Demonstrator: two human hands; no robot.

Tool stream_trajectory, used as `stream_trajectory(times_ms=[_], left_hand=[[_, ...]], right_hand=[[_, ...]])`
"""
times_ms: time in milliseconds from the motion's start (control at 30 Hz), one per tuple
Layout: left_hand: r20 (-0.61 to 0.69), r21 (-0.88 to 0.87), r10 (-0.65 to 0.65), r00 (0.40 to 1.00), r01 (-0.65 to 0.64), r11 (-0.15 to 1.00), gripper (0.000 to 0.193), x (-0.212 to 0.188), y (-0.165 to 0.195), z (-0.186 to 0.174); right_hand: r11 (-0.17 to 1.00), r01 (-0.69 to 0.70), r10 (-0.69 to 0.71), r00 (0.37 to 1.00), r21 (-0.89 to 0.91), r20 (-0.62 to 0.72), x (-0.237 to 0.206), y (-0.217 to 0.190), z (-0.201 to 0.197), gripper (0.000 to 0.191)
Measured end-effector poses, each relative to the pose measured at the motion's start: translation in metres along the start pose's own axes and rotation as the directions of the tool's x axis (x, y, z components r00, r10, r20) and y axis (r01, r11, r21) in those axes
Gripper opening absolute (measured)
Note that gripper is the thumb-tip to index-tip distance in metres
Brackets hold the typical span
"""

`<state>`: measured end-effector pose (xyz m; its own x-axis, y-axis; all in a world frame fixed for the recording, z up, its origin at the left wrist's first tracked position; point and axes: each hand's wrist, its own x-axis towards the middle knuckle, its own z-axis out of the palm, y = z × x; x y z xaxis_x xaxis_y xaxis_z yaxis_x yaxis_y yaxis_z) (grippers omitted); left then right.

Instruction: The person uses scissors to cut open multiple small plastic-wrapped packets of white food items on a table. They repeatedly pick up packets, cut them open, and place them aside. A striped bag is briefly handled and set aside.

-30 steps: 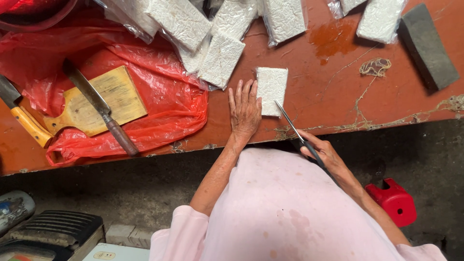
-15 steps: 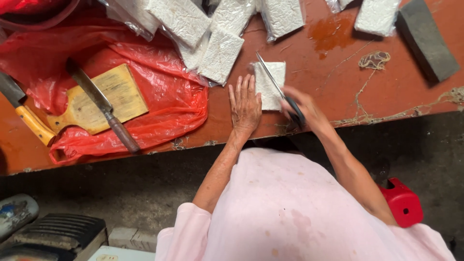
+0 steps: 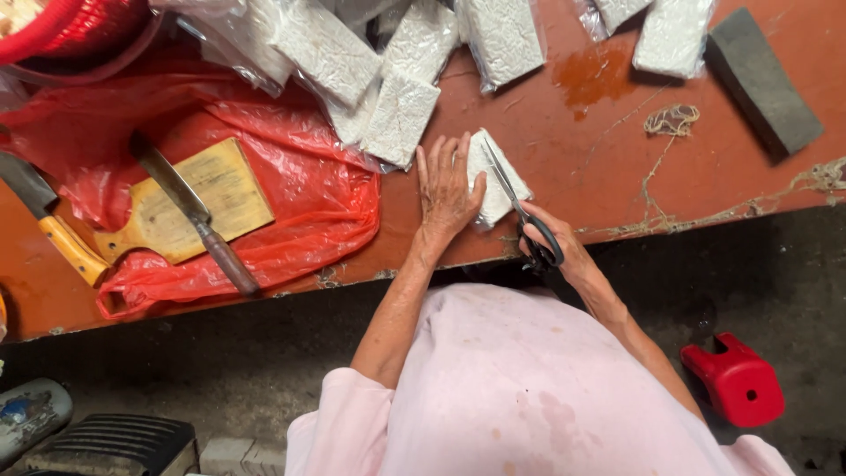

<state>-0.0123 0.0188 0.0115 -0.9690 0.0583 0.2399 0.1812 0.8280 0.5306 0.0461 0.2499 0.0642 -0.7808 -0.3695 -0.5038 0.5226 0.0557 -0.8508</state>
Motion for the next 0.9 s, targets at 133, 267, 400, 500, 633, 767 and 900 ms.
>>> stream_trajectory(times_ms=[133, 267, 400, 500, 633, 767, 900], left_hand=[[-0.031, -0.035, -0.044, 0.999, 0.043, 0.998, 0.071, 0.001, 0.008, -0.004], [-0.040, 0.009, -0.027, 0.999, 0.027, 1.000, 0.065, 0.002, 0.012, -0.007], [-0.052, 0.016, -0.018, 0.999, 0.019, 1.000, 0.062, 0.003, 0.011, -0.006], [-0.045, 0.002, -0.048, 0.998, 0.048, 0.999, 0.061, 0.001, 0.011, -0.004], [-0.062, -0.006, -0.039, 0.997, 0.038, 0.999, 0.059, -0.002, 0.014, -0.004], [-0.072, -0.031, -0.043, 0.996, 0.040, 0.999, 0.054, -0.002, 0.018, -0.009], [-0.139, -0.009, -0.038, 0.990, 0.037, 0.999, 0.039, 0.005, 0.021, -0.017]], right_hand=[[0.999, -0.005, 0.005, 1.000, 0.032, 0.006, -0.011, -0.012, 0.007, 0.068], [0.999, 0.007, -0.007, 1.000, 0.037, -0.013, 0.001, -0.023, 0.010, 0.064], [0.986, -0.006, 0.007, 1.000, 0.166, -0.002, 0.047, -0.023, 0.004, 0.060], [0.940, -0.026, 0.025, 1.000, 0.342, 0.007, 0.064, -0.019, -0.001, 0.045], [0.834, -0.050, 0.039, 0.999, 0.550, 0.031, 0.057, -0.020, 0.005, 0.032], [0.869, -0.162, 0.156, 0.986, 0.467, 0.051, 0.051, -0.035, 0.024, 0.034], [0.858, -0.058, 0.019, 0.996, 0.510, 0.082, 0.041, -0.038, 0.034, 0.035]])
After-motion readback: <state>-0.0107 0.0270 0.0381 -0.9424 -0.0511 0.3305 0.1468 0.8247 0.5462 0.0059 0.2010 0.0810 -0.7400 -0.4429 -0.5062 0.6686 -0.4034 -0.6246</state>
